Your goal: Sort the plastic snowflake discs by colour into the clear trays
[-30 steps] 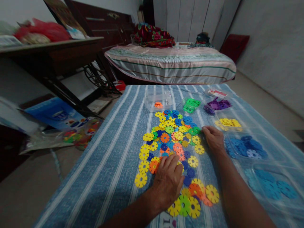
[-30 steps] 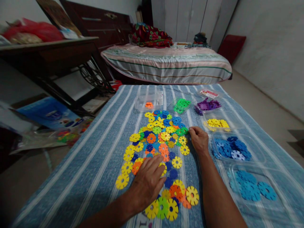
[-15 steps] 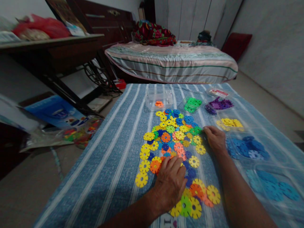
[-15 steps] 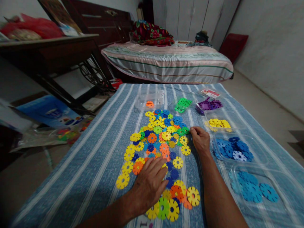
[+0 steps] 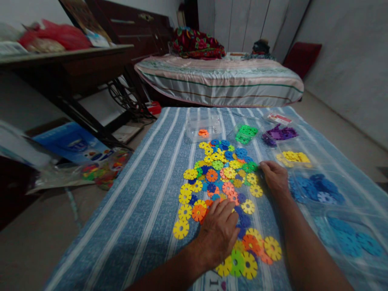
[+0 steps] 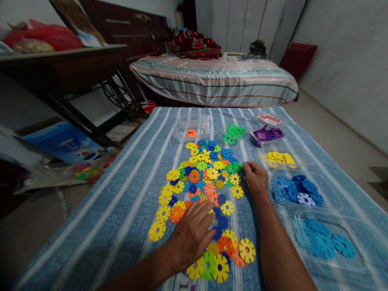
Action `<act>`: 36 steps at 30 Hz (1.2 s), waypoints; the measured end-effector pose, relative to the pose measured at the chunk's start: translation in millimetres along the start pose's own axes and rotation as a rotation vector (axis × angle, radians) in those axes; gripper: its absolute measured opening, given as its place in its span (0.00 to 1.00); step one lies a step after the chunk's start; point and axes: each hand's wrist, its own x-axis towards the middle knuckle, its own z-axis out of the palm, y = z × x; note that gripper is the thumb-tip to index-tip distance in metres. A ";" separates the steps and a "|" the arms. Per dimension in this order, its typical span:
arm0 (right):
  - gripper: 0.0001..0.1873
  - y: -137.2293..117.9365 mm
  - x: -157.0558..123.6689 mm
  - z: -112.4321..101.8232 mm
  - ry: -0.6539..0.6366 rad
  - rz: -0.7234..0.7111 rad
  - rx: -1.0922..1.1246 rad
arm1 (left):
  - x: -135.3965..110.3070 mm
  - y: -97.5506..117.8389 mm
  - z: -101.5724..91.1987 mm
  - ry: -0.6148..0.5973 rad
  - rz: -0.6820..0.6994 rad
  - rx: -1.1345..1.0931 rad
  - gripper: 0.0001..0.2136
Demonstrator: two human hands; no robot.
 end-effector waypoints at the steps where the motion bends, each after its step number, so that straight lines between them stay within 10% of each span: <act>1: 0.20 -0.6 -0.1 -0.1 0.000 0.000 0.001 | -0.1 -0.2 0.4 -0.003 0.003 -0.007 0.08; 36: 0.17 3.1 0.8 0.3 -0.014 0.020 0.018 | 1.0 -4.8 3.4 0.041 0.030 -0.086 0.10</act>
